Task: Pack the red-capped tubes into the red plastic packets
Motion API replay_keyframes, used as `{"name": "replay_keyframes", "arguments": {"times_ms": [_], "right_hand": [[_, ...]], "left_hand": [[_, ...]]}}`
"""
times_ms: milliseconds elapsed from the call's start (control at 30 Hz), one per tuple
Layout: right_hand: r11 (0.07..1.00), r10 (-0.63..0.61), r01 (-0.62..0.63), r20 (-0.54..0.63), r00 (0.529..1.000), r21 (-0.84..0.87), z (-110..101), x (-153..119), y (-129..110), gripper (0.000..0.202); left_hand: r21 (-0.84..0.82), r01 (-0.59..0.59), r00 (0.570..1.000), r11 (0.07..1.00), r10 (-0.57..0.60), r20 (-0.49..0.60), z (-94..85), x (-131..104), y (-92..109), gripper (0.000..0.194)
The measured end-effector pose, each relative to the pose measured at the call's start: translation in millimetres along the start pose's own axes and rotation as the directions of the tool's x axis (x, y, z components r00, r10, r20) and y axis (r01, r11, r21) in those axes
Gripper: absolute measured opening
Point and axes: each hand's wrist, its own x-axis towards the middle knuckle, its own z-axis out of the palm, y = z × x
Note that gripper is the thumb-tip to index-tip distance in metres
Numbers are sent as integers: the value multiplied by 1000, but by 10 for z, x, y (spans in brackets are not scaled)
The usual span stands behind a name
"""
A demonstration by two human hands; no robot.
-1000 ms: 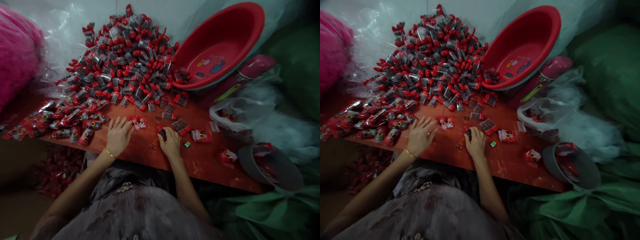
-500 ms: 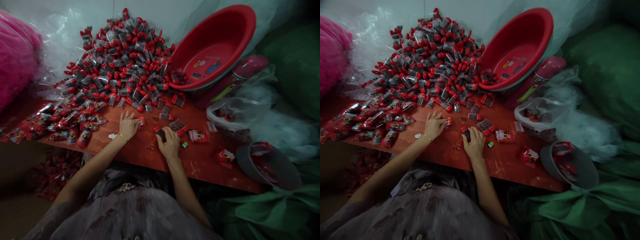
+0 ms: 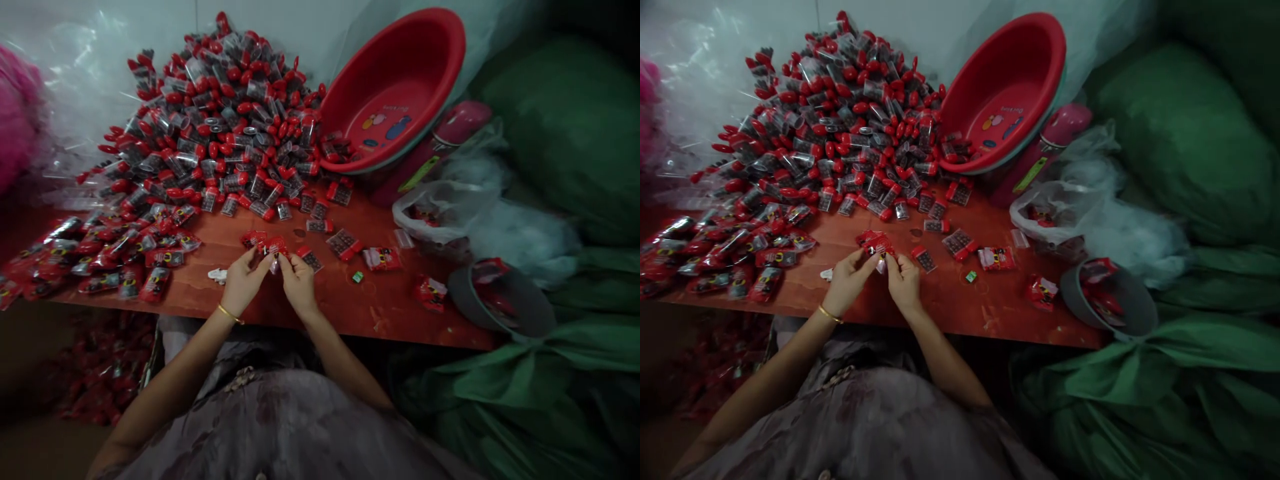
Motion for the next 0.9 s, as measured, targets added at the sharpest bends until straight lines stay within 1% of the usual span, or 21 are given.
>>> {"name": "replay_keyframes", "arguments": {"times_ms": [33, 67, 167, 200, 267, 333, 367, 400, 467, 533, 600, 633, 667, 700, 733, 767, 833, 867, 900], "right_hand": [[999, -20, 20, -3, 1000, -38, -3, -36, 10, 31], [996, -46, 45, -4, 999, -81, -10, -72, 18, 30], [970, -118, 119, 16, 993, -210, -51, -160, 35, 30], [960, -133, 134, 20, 991, -248, -66, -180, 42, 31], [937, -155, 155, 26, 988, -314, -92, -205, 58, 33], [922, -180, 183, 42, 983, -341, -105, -219, 71, 33], [921, -189, 198, 59, 980, -335, -104, -224, 73, 31], [925, -192, 207, 79, 978, -318, -100, -229, 73, 30], [943, -166, 191, 114, 980, -272, -90, -233, 65, 30], [963, -108, 137, 133, 985, -233, -104, -225, 55, 35], [965, -80, 106, 115, 990, -239, -174, -196, 51, 42], [952, -100, 122, 92, 991, -282, -234, -172, 55, 44], [921, -139, 155, 69, 988, -357, -307, -144, 63, 43], [868, -187, 188, 48, 981, -460, -390, -112, 78, 39], [791, -228, 208, 39, 973, -576, -476, -78, 100, 36], [702, -244, 211, 49, 969, -680, -560, -44, 129, 40], [552, -206, 205, 106, 973, -808, -703, 17, 203, 49], [510, -174, 216, 146, 974, -833, -757, 40, 243, 49], [491, -154, 238, 186, 970, -838, -800, 56, 280, 44]], "left_hand": [[-112, 88, 996, 990, -84, 35, 2, -16, -16, 35], [-189, 153, 988, 970, -146, 53, 6, -35, -26, 34], [-336, 266, 961, 903, -275, 21, 30, -115, -14, 34], [-377, 309, 946, 873, -323, 28, 38, -146, -1, 36], [-440, 409, 902, 799, -426, 66, 52, -200, 24, 42], [-461, 491, 857, 739, -506, 101, 57, -229, 38, 47], [-465, 513, 842, 721, -528, 110, 56, -232, 40, 47], [-473, 519, 837, 712, -536, 113, 54, -228, 40, 47], [-496, 501, 844, 709, -527, 99, 49, -204, 42, 46], [-521, 459, 860, 720, -506, 58, 42, -170, 50, 46], [-539, 448, 860, 714, -508, 42, 29, -137, 65, 46], [-548, 457, 853, 700, -519, 48, 20, -123, 74, 45], [-559, 472, 843, 682, -534, 60, 10, -111, 84, 45], [-570, 490, 831, 660, -551, 77, 1, -102, 95, 45], [-578, 511, 817, 636, -568, 97, -7, -96, 106, 45], [-583, 533, 804, 613, -582, 122, -12, -92, 118, 44], [-584, 581, 776, 567, -603, 185, -14, -90, 140, 41], [-582, 603, 761, 545, -612, 215, -10, -91, 151, 39], [-581, 620, 749, 527, -619, 237, -5, -93, 160, 36]]}}
